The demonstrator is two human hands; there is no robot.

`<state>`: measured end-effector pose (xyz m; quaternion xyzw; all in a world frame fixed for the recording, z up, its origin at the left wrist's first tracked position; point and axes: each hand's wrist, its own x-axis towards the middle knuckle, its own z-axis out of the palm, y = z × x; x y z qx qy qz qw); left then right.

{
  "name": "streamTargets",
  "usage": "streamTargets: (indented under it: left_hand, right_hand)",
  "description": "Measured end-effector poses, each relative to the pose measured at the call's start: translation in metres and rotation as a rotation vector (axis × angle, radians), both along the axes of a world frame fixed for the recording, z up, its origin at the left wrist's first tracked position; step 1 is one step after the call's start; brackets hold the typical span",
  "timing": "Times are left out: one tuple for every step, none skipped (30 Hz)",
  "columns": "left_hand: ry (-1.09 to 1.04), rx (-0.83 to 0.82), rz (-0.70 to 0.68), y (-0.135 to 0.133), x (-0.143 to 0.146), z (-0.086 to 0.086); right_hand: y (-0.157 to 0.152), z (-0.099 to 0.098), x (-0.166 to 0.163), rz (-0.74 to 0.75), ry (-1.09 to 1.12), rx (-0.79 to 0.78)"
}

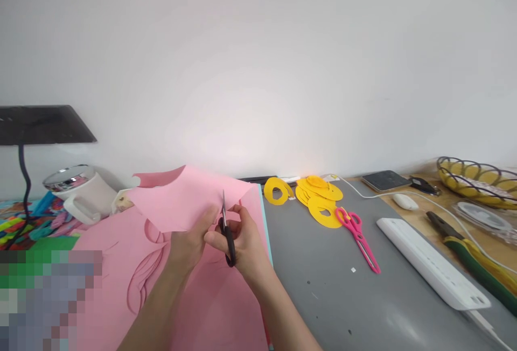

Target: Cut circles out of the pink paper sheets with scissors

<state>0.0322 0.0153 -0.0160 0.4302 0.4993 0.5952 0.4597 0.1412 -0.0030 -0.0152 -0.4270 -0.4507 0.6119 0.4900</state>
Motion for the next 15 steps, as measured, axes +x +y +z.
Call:
streamTargets:
  left_hand:
    - [0.009, 0.013, -0.007, 0.0003, -0.0004, -0.0005]
    - [0.012, 0.021, -0.016, 0.0005, -0.0007, -0.0008]
    - [0.012, 0.022, -0.017, 0.0004, -0.0007, -0.0007]
    - [0.011, 0.020, -0.015, 0.0002, -0.0006, -0.0003]
    - [0.010, 0.018, -0.010, 0.0000, -0.0003, 0.0002]
    - [0.009, 0.019, -0.007, -0.0003, -0.0001, 0.0008]
    - [0.008, 0.024, -0.008, -0.0005, 0.0002, 0.0014]
    - [0.006, 0.030, -0.010, -0.0006, 0.0004, 0.0019]
    - [0.004, 0.036, -0.014, -0.0007, 0.0005, 0.0023]
    - [0.004, 0.042, -0.017, -0.0006, 0.0006, 0.0027]
    - [0.006, 0.047, -0.023, -0.0006, 0.0006, 0.0031]
    - [0.010, 0.051, -0.027, -0.0007, 0.0007, 0.0034]
    - [0.014, 0.053, -0.034, -0.0008, 0.0009, 0.0038]
    - [0.018, 0.052, -0.045, -0.0010, 0.0011, 0.0041]
    - [0.021, 0.050, -0.056, -0.0012, 0.0015, 0.0044]
  right_hand:
    - [-0.0006, -0.0002, -0.0001, -0.002, -0.006, -0.003]
    - [-0.0011, -0.0004, -0.0002, -0.007, -0.012, -0.003]
    - [-0.0014, -0.0006, -0.0003, -0.008, -0.018, -0.002]
    - [-0.0016, -0.0008, -0.0003, -0.009, -0.024, 0.001]
    - [-0.0015, -0.0009, -0.0003, -0.010, -0.030, 0.002]
    - [-0.0013, -0.0009, -0.0002, -0.012, -0.037, 0.000]
    - [-0.0011, -0.0009, -0.0002, -0.015, -0.046, -0.005]
    - [-0.0008, -0.0007, -0.0002, -0.016, -0.055, -0.012]
    - [-0.0005, -0.0005, -0.0002, -0.016, -0.063, -0.018]
    - [-0.0004, -0.0003, -0.0002, -0.017, -0.070, -0.020]
    - [-0.0005, 0.0000, -0.0003, -0.018, -0.077, -0.019]
    - [-0.0006, 0.0003, -0.0003, -0.019, -0.087, -0.018]
    - [-0.0009, 0.0006, -0.0004, -0.021, -0.101, -0.018]
    - [-0.0011, 0.0009, -0.0004, -0.023, -0.117, -0.020]
    - [-0.0013, 0.0013, -0.0005, -0.024, -0.132, -0.021]
